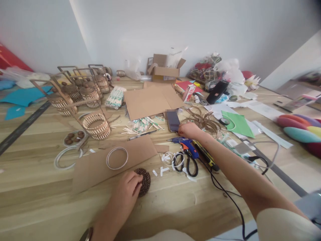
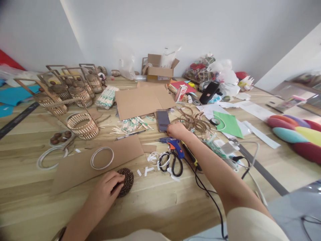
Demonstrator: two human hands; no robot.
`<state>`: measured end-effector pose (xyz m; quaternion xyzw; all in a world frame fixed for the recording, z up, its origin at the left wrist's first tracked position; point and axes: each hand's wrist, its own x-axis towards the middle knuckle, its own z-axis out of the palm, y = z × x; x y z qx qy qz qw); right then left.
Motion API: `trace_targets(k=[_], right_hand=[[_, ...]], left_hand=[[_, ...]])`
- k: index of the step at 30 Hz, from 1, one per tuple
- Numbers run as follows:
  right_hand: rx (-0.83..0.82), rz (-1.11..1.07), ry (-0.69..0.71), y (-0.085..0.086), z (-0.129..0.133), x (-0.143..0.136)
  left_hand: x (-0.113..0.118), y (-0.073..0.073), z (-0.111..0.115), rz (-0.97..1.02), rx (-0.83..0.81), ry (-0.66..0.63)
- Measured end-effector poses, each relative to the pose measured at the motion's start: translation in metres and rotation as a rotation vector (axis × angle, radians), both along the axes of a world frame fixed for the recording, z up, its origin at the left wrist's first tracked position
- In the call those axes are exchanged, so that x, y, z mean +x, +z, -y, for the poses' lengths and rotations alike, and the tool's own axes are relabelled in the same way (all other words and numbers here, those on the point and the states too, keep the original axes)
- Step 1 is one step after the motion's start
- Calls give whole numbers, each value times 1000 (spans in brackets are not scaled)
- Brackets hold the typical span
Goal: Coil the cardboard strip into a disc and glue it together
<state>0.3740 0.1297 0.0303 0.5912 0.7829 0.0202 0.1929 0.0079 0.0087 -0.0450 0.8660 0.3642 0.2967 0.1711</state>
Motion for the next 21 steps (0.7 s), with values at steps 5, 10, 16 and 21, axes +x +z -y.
trace_targets(k=[5, 10, 16, 21], right_hand=[[67, -135, 46, 18, 19, -8], [1, -303, 204, 17, 69, -40], [53, -434, 230, 5, 108, -59], [85, -573, 307, 1, 124, -91]], left_hand=[[2, 3, 2, -37, 6, 12], [2, 5, 2, -65, 26, 0], [4, 11, 6, -88, -21, 16], [3, 20, 9, -134, -109, 57]])
